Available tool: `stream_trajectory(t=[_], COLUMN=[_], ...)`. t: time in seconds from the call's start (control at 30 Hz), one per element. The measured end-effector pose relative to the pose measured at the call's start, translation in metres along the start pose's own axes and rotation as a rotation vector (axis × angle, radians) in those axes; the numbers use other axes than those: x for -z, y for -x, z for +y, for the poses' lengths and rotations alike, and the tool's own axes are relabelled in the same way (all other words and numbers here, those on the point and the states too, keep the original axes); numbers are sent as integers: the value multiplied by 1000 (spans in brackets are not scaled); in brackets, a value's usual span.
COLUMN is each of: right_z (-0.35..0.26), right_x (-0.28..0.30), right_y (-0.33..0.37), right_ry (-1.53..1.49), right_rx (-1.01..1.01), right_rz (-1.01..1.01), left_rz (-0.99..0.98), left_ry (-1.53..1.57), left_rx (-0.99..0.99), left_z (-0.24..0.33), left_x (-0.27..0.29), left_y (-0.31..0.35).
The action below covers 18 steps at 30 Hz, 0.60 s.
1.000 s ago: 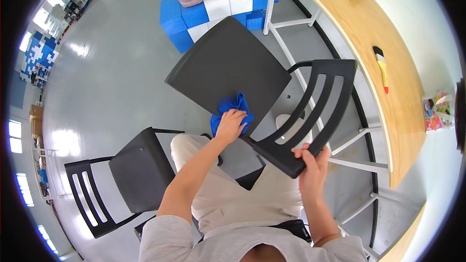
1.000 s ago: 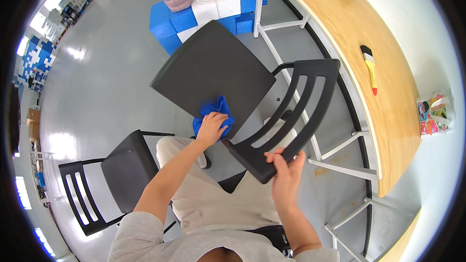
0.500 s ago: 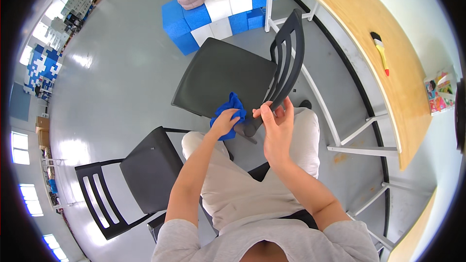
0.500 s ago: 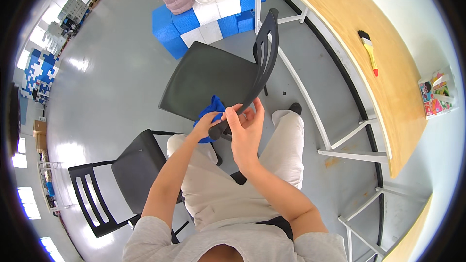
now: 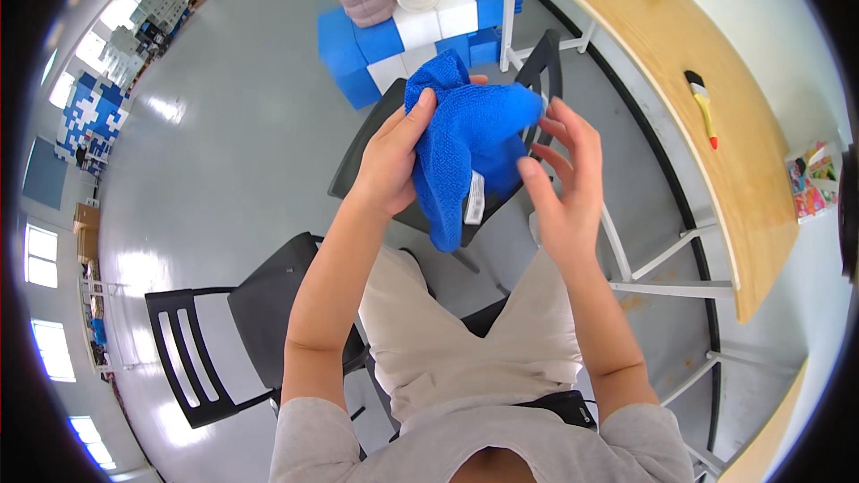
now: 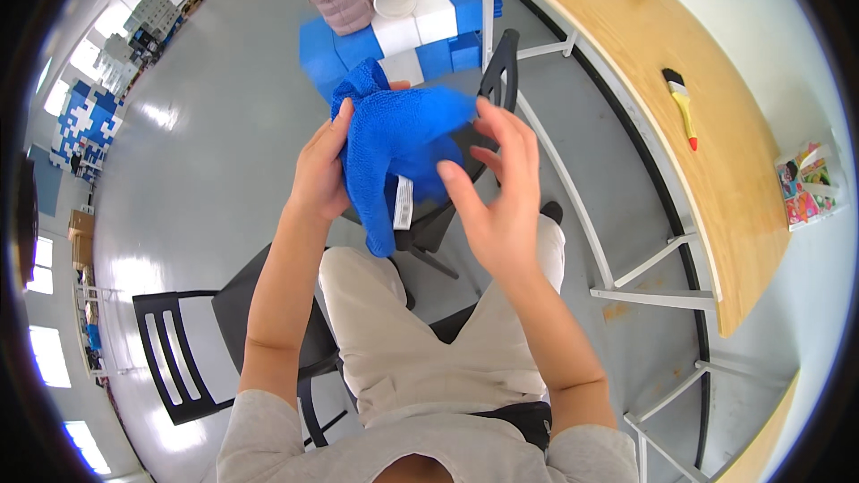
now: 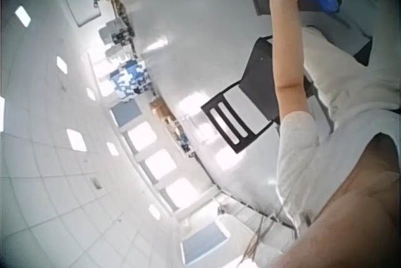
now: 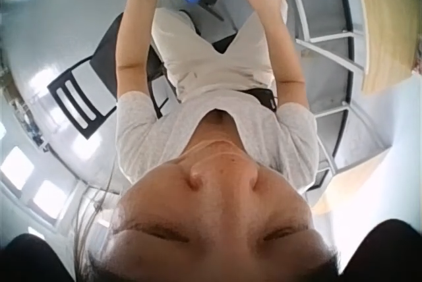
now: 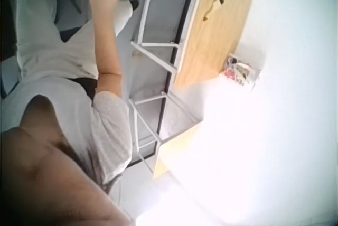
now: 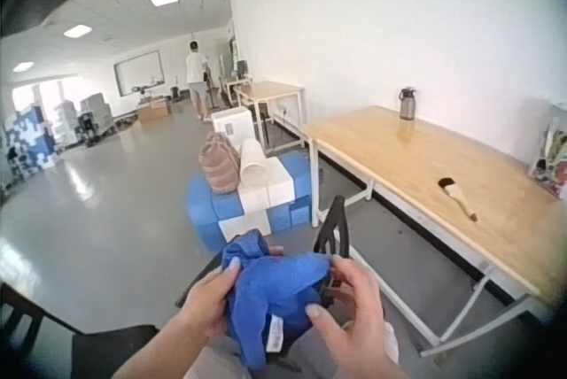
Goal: Wiping down black metal chairs with a blue microfiber cloth.
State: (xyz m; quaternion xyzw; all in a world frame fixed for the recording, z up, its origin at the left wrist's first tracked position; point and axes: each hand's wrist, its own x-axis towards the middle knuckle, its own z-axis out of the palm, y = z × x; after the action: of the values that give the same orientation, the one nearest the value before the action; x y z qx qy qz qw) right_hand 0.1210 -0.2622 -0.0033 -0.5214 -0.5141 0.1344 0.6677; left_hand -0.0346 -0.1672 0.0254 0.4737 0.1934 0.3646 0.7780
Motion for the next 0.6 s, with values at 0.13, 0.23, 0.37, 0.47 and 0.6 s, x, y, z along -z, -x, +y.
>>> stream_trajectory(t=[0.13, 0.23, 0.37, 0.47, 0.6], right_z=[8, 18, 16, 2, 8], right_x=[18, 41, 65, 44, 51], right_y=[-15, -15, -11, 13, 23], right_ry=[-283, -214, -242, -391, -163], right_rx=[-354, -340, -356, -278, -329], right_rz=[-188, -134, -99, -102, -34], left_rz=[-74, -97, 30, 49, -179], left_ry=[99, -29, -159, -278, -580], left_rx=[32, 12, 61, 25, -64], left_z=[2, -3, -19, -44, -38], left_x=[-19, -27, -36, -51, -65], left_y=[-10, -13, -13, -8, 0])
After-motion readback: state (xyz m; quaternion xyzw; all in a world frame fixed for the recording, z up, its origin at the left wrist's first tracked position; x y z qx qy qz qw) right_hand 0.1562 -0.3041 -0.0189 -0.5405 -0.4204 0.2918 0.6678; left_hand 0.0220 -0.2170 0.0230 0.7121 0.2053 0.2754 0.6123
